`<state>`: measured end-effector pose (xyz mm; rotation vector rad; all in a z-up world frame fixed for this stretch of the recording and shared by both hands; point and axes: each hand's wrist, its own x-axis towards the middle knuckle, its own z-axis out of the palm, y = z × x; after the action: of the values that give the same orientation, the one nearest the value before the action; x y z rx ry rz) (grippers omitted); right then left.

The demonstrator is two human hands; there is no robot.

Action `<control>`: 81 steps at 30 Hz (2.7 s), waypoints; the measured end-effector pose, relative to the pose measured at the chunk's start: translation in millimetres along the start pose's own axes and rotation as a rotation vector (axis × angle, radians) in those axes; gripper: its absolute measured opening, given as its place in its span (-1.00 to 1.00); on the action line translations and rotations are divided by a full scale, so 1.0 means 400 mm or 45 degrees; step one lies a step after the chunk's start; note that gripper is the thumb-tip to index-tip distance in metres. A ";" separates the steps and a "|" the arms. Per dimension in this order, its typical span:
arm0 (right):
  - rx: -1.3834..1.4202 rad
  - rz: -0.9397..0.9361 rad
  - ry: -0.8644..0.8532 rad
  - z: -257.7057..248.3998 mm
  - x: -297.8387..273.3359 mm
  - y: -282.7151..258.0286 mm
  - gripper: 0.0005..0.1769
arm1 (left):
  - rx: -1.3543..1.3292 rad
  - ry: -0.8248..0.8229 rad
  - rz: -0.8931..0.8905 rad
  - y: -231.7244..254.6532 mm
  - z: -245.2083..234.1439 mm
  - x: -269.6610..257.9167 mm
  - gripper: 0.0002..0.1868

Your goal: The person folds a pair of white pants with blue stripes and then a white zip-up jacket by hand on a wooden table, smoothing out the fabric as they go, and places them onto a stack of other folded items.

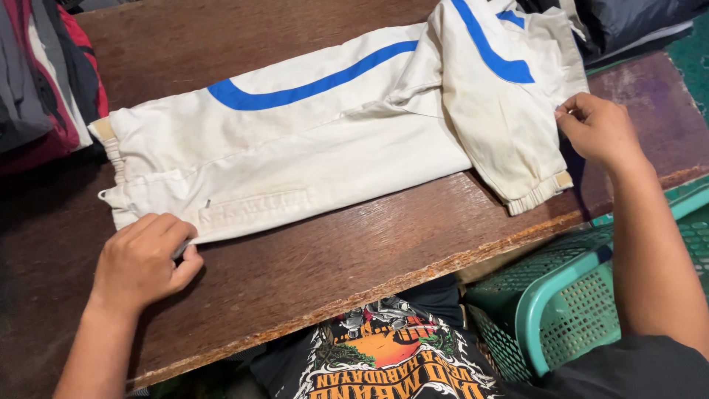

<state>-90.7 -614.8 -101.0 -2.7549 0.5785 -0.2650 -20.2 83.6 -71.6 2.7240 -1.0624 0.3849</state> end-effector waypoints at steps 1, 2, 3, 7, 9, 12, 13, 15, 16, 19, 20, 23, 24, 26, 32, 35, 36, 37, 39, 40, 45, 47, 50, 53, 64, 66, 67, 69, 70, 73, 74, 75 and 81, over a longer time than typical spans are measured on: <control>-0.052 -0.015 0.022 -0.014 -0.006 -0.011 -0.71 | -0.007 -0.005 0.021 0.004 -0.005 0.018 -0.87; -0.105 -0.031 0.044 -0.024 -0.013 -0.027 -0.70 | -0.013 -0.010 0.041 0.011 -0.010 0.039 -0.85; -0.136 -0.046 0.124 -0.032 -0.022 -0.045 -0.69 | -0.035 0.022 0.115 0.020 -0.011 0.069 -0.81; -0.302 0.060 0.026 -0.071 -0.054 -0.120 -0.51 | -0.058 0.113 0.400 0.084 0.012 0.207 -0.78; -0.365 0.161 -0.228 -0.082 -0.072 -0.149 -0.43 | -0.101 0.071 0.515 0.112 0.036 0.282 -0.78; -0.350 0.153 -0.531 -0.090 -0.095 -0.149 -0.47 | -0.206 -0.005 0.516 0.142 0.079 0.384 -0.79; -0.305 0.078 -0.579 -0.093 -0.091 -0.140 -0.52 | -0.234 -0.023 0.498 0.145 0.089 0.407 -0.79; -0.042 0.044 -0.735 -0.092 -0.063 -0.128 -0.63 | -0.290 -0.063 0.458 0.146 0.111 0.445 -0.78; 0.179 0.086 -0.839 -0.096 -0.037 -0.129 -0.68 | -0.303 -0.119 0.418 0.146 0.126 0.468 -0.75; 0.287 -0.094 -0.786 -0.128 0.053 -0.175 -0.73 | -0.337 -0.237 0.321 0.147 0.174 0.524 -0.66; 0.333 -0.188 -0.659 -0.135 0.080 -0.204 -0.74 | -0.343 -0.249 0.308 0.146 0.189 0.536 -0.62; 1.879 -0.393 -0.312 -0.115 0.132 -0.284 -0.75 | -0.429 -0.177 0.237 0.144 0.227 0.543 -0.58; 1.914 -0.462 -0.282 -0.110 0.149 -0.293 -0.76 | -0.469 -0.139 0.207 0.141 0.237 0.539 -0.59; 1.912 -0.632 -0.239 -0.086 0.163 -0.287 -0.77 | -0.550 -0.061 0.201 0.130 0.248 0.527 -0.59; 0.356 -0.575 0.300 -0.040 0.056 -0.206 -0.56 | -0.597 0.085 0.305 0.119 0.257 0.515 -0.64; 0.171 -0.252 0.299 -0.028 0.027 -0.181 -0.69 | -0.595 0.039 0.253 0.131 0.253 0.513 -0.66; 0.117 -0.249 0.302 -0.020 0.018 -0.175 -0.71 | -0.598 0.008 0.214 0.135 0.248 0.513 -0.66; 0.063 -0.252 0.308 -0.010 0.014 -0.172 -0.72 | -0.591 0.051 0.248 0.139 0.243 0.512 -0.67; -0.025 -0.291 0.334 0.009 0.018 -0.165 -0.72 | -0.578 0.136 0.316 0.146 0.237 0.509 -0.67; -0.060 -0.326 0.355 0.024 0.023 -0.164 -0.73 | -0.575 0.132 0.312 0.147 0.237 0.506 -0.69; 0.257 -0.440 0.585 0.059 0.064 -0.149 -0.78 | -0.443 0.164 0.286 0.147 0.248 0.501 -0.78; 0.277 -0.417 0.640 0.077 0.074 -0.141 -0.81 | -0.418 0.224 0.340 0.146 0.248 0.500 -0.80; -0.131 -0.365 0.438 0.103 0.061 -0.131 -0.75 | -0.465 0.213 0.356 0.151 0.239 0.503 -0.78; -0.125 -0.395 0.469 0.115 0.045 -0.133 -0.72 | -0.527 0.134 0.298 0.154 0.234 0.508 -0.79; 0.034 -0.490 0.708 0.103 0.032 -0.108 -0.87 | -0.481 0.088 0.159 0.132 0.255 0.497 -0.81; -0.076 -0.448 0.630 0.101 0.035 -0.119 -0.84 | -0.493 0.169 0.249 0.141 0.249 0.495 -0.81; -0.136 -0.459 0.621 0.097 0.030 -0.126 -0.84 | -0.418 0.181 0.266 0.148 0.242 0.495 -0.81; -0.244 -0.547 0.693 0.077 0.025 -0.146 -0.85 | -0.269 0.210 0.301 0.169 0.224 0.497 -0.82; -0.293 -0.625 0.773 0.064 0.029 -0.157 -0.85 | -0.230 0.248 0.366 0.180 0.211 0.498 -0.83; -0.245 -0.717 0.723 0.055 0.059 -0.195 -0.83 | -0.182 0.287 0.562 0.229 0.188 0.515 -0.80; -0.196 -0.725 0.652 0.057 0.078 -0.204 -0.82 | -0.214 0.246 0.621 0.252 0.191 0.529 -0.81; -0.182 -0.701 0.601 0.064 0.105 -0.215 -0.77 | -0.247 0.200 0.681 0.271 0.195 0.538 -0.81; 0.117 -0.637 0.668 0.099 0.199 -0.284 -0.79 | -0.273 0.312 0.840 0.311 0.230 0.596 -0.71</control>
<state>31.4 -538.8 -90.1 -2.6892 -0.0316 -1.1156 79.4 -182.7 -75.1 2.0173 -1.7822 0.6325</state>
